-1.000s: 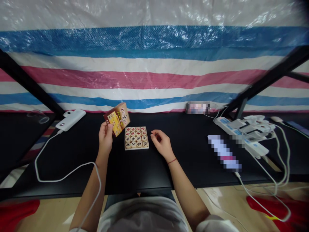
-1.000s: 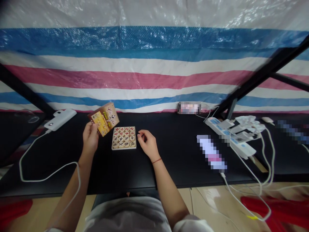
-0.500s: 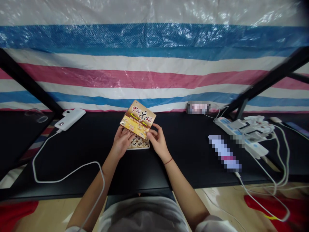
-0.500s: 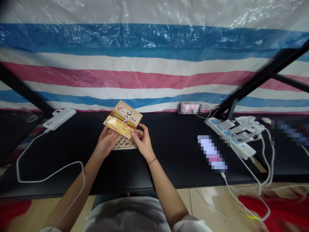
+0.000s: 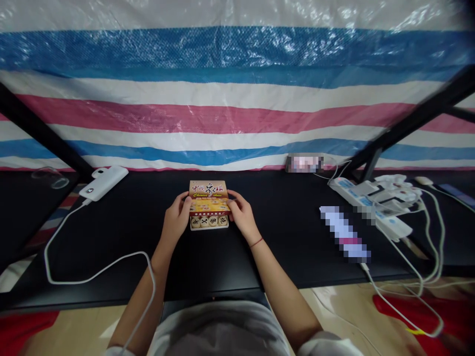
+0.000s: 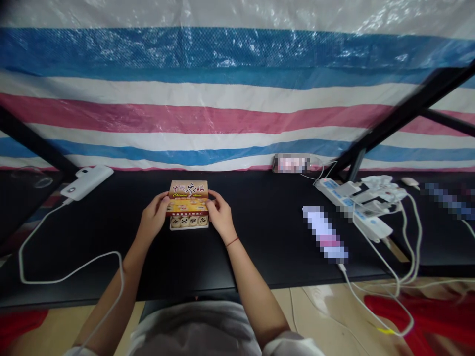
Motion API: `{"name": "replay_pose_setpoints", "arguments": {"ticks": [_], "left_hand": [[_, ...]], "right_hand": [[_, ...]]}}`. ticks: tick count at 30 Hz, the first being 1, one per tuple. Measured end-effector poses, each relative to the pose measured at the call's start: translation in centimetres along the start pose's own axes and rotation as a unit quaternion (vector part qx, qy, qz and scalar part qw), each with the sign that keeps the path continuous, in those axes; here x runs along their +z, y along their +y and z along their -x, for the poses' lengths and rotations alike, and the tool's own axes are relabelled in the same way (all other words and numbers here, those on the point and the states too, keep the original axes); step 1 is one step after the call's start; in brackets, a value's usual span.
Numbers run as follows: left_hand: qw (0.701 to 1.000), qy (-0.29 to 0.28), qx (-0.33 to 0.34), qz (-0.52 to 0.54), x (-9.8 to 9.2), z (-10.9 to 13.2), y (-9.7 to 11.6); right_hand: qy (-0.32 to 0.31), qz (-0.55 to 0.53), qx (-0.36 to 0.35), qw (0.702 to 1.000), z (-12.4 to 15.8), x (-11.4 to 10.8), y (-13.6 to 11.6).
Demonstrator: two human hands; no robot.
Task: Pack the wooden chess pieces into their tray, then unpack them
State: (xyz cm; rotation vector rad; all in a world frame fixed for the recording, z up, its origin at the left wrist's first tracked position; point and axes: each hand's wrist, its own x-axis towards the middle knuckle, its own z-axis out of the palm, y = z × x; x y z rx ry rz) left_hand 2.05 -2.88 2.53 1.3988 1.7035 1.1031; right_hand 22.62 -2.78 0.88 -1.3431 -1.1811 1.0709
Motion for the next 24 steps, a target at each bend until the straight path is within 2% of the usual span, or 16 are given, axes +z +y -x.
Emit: {"name": "replay_pose_setpoints", "arguments": {"ticks": [5,10,18,24], "left_hand": [[0.989,-0.032,-0.019,-0.146,-0.1,-0.1,0.2],[0.970,-0.076,-0.038,-0.228,-0.7,-0.1,0.4],[0.949,-0.118,-0.043,-0.289,-1.1,0.9,0.4],[0.932,-0.131,0.009,-0.338,-0.7,1.4,-0.5]], "right_hand": [[-0.002,0.148,-0.042,0.988,0.0,-0.1,0.5],[-0.033,0.207,-0.057,0.976,0.8,-0.3,0.2],[-0.096,0.279,-0.102,0.950,1.6,-1.0,-0.1],[-0.117,0.340,-0.126,0.924,1.7,-1.2,0.2]]}}
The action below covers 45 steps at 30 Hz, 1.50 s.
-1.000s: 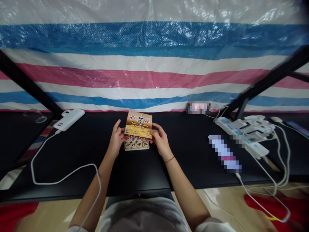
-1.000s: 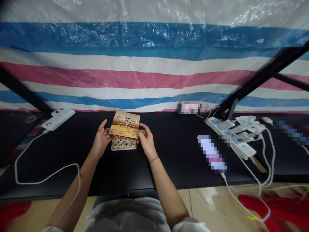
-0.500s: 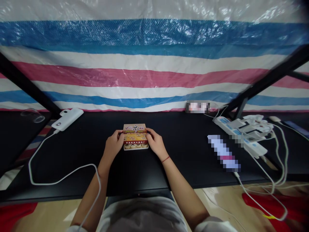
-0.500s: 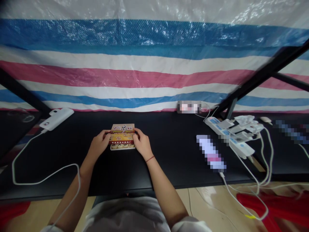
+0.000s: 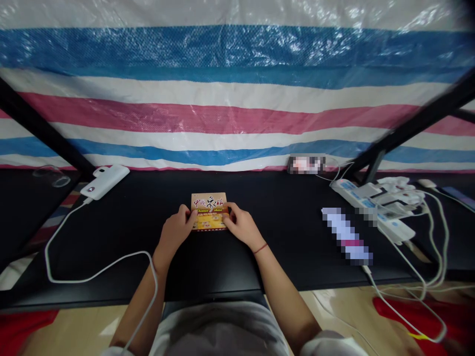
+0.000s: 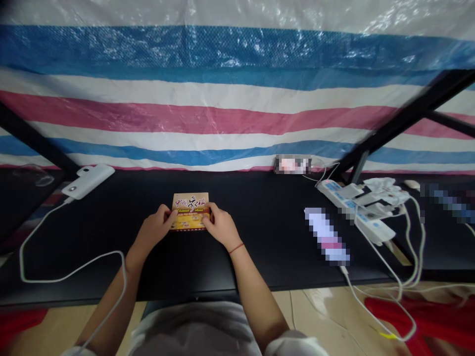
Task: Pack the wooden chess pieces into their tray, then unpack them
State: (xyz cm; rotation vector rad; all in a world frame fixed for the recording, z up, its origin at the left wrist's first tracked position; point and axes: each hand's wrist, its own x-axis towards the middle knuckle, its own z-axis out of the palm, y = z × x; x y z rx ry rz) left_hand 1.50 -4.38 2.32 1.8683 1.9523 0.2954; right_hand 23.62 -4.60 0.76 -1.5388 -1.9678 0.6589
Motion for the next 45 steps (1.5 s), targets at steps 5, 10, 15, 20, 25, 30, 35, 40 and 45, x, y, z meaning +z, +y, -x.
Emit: {"name": "replay_pose_setpoints", "arguments": {"ticks": [5,10,15,20,25,30,35,40,45], "left_hand": [[0.999,0.032,0.023,-0.025,0.8,-0.5,0.3],[0.995,0.053,0.073,-0.045,1.5,-1.7,0.6],[0.996,0.051,0.067,0.040,1.3,-3.2,-0.2],[0.980,0.139,0.012,0.142,0.5,-5.9,-0.9],[0.987,0.138,-0.036,0.079,0.4,-8.1,0.0],[0.992,0.116,-0.038,0.019,0.8,-8.1,0.3],[0.996,0.092,0.002,-0.017,0.9,-7.8,0.0],[0.994,0.105,0.025,-0.032,1.2,-7.8,-0.2],[0.992,0.110,0.037,-0.055,1.5,-7.9,-0.4]], "right_hand": [[0.009,0.071,0.016,0.997,-0.2,0.3,-0.3],[0.038,0.100,0.039,0.993,-0.9,0.7,-0.1],[0.059,-0.004,0.055,0.997,-1.5,0.6,1.0],[0.167,-0.102,0.091,0.976,-3.5,0.3,3.0],[0.137,0.041,0.133,0.981,-6.1,0.4,3.2],[0.079,0.145,0.154,0.974,-6.6,0.5,2.4],[0.061,0.142,0.138,0.978,-6.2,0.3,2.6],[0.050,0.155,0.109,0.981,-6.0,0.4,2.8],[0.037,0.173,0.100,0.979,-5.9,0.3,2.7]]}}
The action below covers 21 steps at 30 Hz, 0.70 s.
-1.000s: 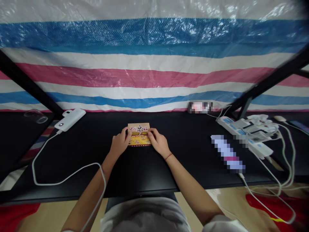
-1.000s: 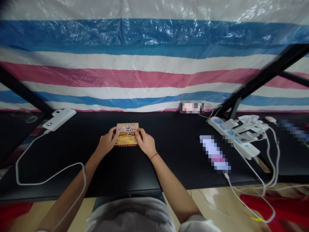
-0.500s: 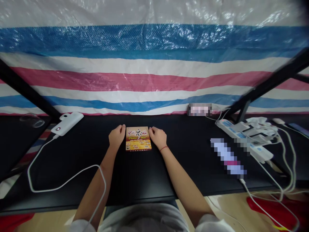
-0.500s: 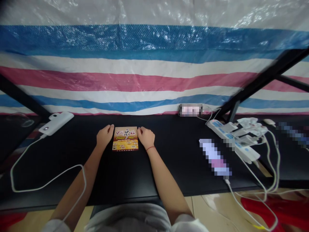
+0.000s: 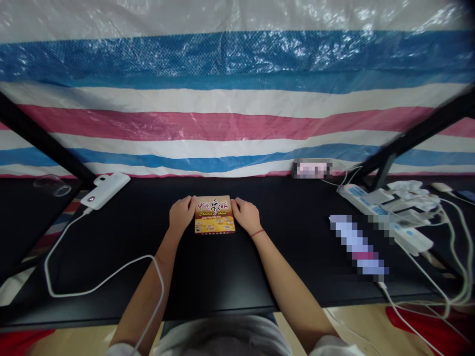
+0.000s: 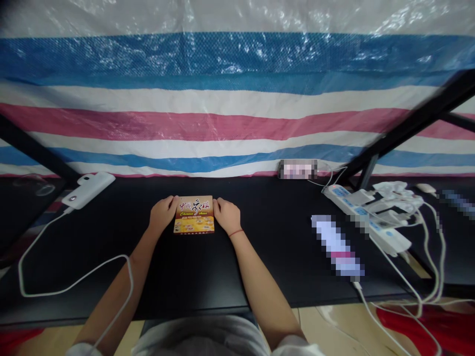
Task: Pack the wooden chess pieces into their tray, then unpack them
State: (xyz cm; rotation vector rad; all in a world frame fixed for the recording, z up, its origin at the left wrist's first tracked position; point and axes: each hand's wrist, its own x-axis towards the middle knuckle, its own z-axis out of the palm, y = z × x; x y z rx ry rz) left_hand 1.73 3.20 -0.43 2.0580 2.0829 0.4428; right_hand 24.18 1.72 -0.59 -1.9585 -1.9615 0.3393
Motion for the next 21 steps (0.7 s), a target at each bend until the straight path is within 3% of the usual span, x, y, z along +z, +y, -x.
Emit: {"name": "replay_pose_setpoints", "arguments": {"ticks": [12,21], "left_hand": [[0.999,-0.014,0.000,-0.031,0.12,-0.09,0.08],[0.994,0.020,-0.034,0.102,0.18,0.10,-0.15]], "right_hand": [[-0.003,-0.001,-0.001,1.000,0.10,0.24,0.18],[-0.004,-0.036,0.002,0.999,0.15,-0.05,0.22]]}}
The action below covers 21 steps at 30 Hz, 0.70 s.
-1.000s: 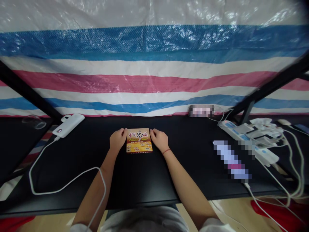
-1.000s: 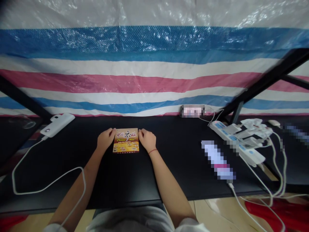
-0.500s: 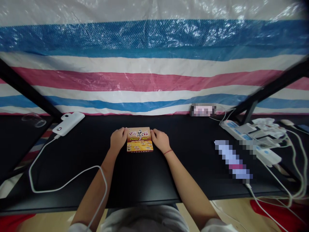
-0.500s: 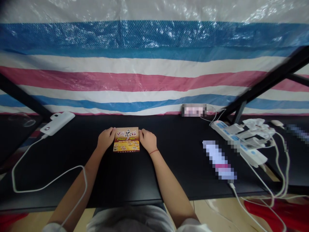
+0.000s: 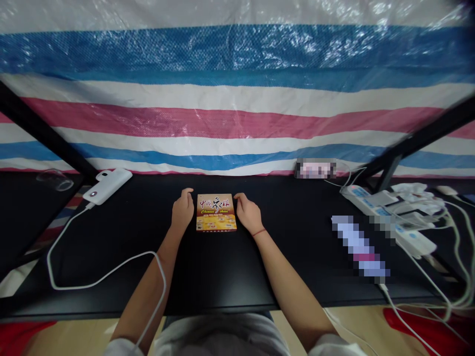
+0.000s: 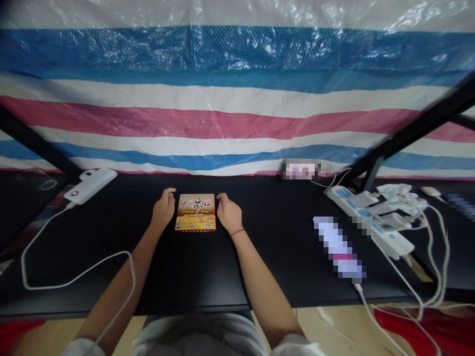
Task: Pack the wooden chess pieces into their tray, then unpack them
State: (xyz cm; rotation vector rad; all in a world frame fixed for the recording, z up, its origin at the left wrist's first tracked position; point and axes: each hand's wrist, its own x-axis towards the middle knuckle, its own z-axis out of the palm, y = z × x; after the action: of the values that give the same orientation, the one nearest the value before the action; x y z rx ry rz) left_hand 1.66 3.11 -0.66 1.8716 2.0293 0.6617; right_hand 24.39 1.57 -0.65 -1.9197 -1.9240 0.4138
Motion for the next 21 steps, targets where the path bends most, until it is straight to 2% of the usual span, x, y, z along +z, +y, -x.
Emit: {"name": "replay_pose_setpoints", "arguments": {"ticks": [8,21], "left_hand": [[0.998,-0.011,0.029,-0.056,0.14,0.07,0.07],[0.996,-0.004,0.045,-0.072,0.29,0.06,-0.05]], "right_hand": [[-0.007,0.010,-0.008,1.000,0.05,-0.09,-0.05],[-0.006,0.010,-0.020,1.000,0.07,0.05,0.17]]}}
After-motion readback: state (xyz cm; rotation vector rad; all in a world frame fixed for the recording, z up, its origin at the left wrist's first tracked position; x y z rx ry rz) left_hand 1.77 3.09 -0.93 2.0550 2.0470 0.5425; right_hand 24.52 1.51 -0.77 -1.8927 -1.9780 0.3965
